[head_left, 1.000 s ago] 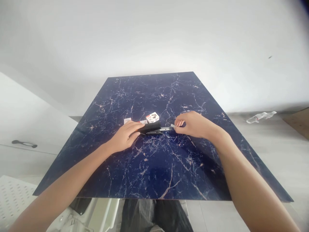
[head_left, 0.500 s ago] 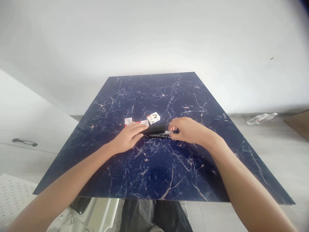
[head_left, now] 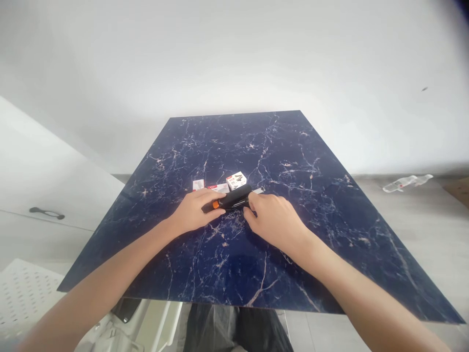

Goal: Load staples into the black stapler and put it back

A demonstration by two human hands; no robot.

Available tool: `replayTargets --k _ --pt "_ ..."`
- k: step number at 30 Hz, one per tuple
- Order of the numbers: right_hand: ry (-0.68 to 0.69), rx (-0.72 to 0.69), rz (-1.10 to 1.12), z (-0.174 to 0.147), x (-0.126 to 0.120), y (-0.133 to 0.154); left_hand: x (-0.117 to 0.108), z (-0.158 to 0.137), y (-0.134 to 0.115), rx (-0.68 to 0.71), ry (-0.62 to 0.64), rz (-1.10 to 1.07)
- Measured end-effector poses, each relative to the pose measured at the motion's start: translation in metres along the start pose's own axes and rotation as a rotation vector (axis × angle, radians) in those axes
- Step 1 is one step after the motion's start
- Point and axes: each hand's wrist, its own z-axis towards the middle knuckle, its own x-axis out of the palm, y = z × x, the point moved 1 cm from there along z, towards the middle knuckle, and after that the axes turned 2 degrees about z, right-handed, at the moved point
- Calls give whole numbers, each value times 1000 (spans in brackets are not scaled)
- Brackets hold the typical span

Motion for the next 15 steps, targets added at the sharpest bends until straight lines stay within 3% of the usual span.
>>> replayTargets --k 4,10,15 --pt "-56 131 3 1 -2 -6 1 0 -1 2 14 5" --pt "-82 -2 308 4 6 -1 5 0 -4 -78 -3 -32" --pt "-29 12 616 8 14 4 8 1 -17 -119 -60 -22"
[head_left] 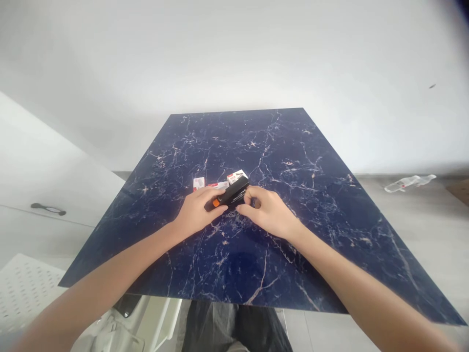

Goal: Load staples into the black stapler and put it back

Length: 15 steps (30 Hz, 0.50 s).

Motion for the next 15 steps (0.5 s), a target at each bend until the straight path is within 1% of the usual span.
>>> replayTargets --k 2,4,5,7,9,11,13,15 --pt "-16 34 82 3 3 -6 -4 5 2 33 -9 19" --pt "-88 52 141 6 9 -13 -10 11 15 13 -21 85" --pt "-110 60 172 6 13 -16 -14 14 26 -33 -25 136" --pt "-93 81 255 6 21 -18 -20 18 50 -143 1 220" --pt "-50 102 338 5 28 -17 -23 17 71 -173 121 193" --pt "-78 75 372 3 33 -16 -24 15 80 -141 250 90" --pt "-126 6 355 1 36 -14 -26 13 77 -91 341 -20" --pt "-140 -63 326 1 38 -14 -28 13 67 -42 396 -83"
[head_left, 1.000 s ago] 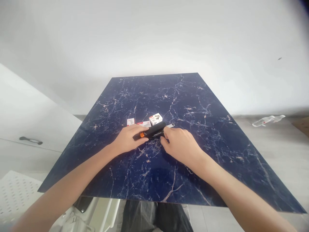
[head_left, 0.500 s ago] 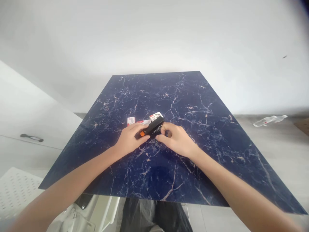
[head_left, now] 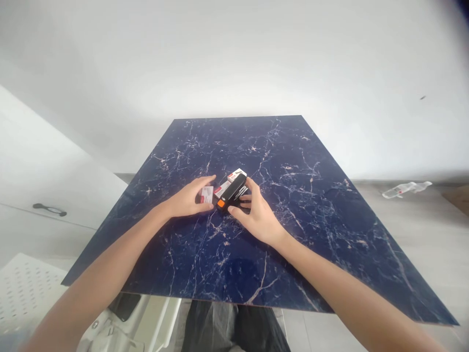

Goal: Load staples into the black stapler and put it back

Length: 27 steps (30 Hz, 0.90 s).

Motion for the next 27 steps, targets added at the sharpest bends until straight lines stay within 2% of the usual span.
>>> replayTargets --k 4,10,16,20,23,27 --pt "21 -68 -36 2 4 -5 -1 0 -18 32 67 -26" --pt "-21 -112 -172 7 3 -10 -1 -1 -28 28 96 -74" --pt "62 -113 -175 10 -8 -9 8 16 -29 31 -127 -130" --pt "63 -87 -161 10 -12 -8 20 30 -35 103 -36 -92" --pt "87 -96 -138 9 -13 -7 19 33 -39 132 -18 -141" --pt "106 -113 -120 10 -15 -6 15 38 -39 94 -18 -183"
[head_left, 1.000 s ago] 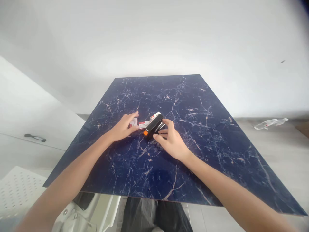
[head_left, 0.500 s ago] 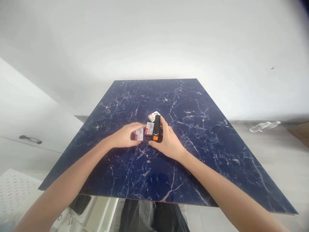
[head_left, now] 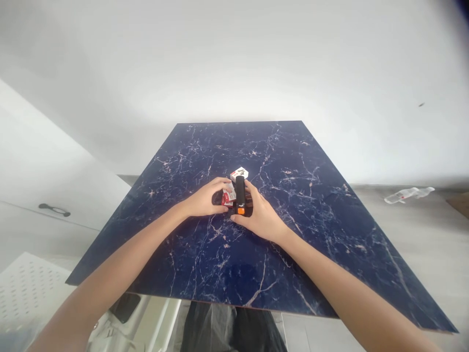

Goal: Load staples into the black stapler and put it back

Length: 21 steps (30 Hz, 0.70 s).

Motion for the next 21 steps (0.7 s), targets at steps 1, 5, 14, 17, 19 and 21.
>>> replayTargets --k 1,5,14,17,19,21 --pt "3 0 2 0 0 0 -1 1 1 -15 -20 -2" --pt "1 10 7 0 -3 1 -5 4 2 -35 -6 -44" --pt "19 21 8 -1 -5 5 -1 1 1 -157 -43 -6" --pt "23 25 6 -1 -4 5 -7 -7 9 -147 -33 -58" --pt "21 25 -4 -1 -3 5 -11 -10 9 -138 -5 -51" --pt "11 19 -10 -1 -3 4 -12 -11 5 -152 55 -60"
